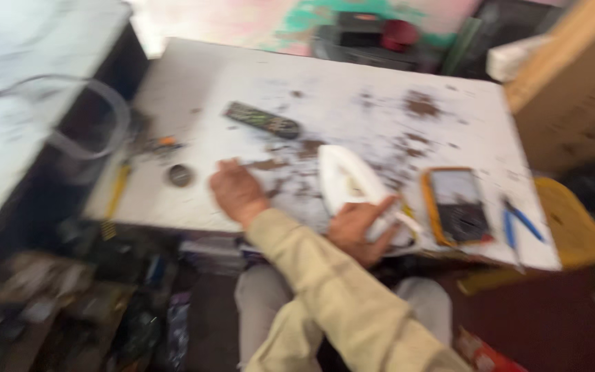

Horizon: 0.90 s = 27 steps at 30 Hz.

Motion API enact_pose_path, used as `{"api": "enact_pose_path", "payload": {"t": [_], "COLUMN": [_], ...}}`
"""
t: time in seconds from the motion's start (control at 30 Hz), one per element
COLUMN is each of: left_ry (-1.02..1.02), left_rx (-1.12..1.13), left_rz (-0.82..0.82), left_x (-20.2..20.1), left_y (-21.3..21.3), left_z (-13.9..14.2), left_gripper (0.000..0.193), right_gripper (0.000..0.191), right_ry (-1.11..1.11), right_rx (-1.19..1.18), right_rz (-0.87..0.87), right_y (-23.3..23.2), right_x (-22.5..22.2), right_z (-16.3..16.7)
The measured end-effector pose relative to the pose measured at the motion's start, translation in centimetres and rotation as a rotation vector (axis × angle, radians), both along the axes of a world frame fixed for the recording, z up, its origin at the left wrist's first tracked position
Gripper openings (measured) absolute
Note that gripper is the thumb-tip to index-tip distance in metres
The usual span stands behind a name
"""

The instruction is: The person repairs an electric clothes iron at a cluttered workbench. They open the iron's rear housing, work on the cord connection and internal terminals by hand, use a screwdriver on the screws, and reposition the iron while checking the wiring, with a multimeter connected nearby.

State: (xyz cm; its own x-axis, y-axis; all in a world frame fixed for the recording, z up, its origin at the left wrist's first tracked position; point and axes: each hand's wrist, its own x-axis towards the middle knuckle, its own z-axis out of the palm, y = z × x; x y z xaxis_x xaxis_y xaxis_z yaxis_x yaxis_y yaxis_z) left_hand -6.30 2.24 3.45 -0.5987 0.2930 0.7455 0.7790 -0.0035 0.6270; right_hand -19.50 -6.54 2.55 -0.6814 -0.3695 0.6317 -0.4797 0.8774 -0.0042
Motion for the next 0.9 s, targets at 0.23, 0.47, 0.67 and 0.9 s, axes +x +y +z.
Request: {"api": "enact_pose_path", "payload": {"t": [0.23,0.47,0.67,0.9], "left_ry": [0.021,-0.055,-0.109,-0.113], "left_rx": [0.001,-0.085,-0.130,-0.102], "left_rz": [0.041,0.069,0.046,0.017], "left_x": [-0.2,0.2,0.7,1.0], "left_y": [0.1,0.5,-0.2,-0.3], "left_z": [0.3,0.5,0.8,1.1], "left_gripper": [0.052,0.054,0.054,0.054], "right_gripper": [0.009,0.018,0.024,0.015], "right_ry": [-0.272,-0.146,0.007,-0.353], "right_rx": [0.048,0.323,0.413,0.380], "right_rz": [-0.137,-0.134,-0.153,-0.050], "right_y": [0.9,-0.4,-0.1,1.8], "right_x": [3.4,4.3,4.9,4.2], "right_z": [2.3,0.5,-3.0,-2.4]}}
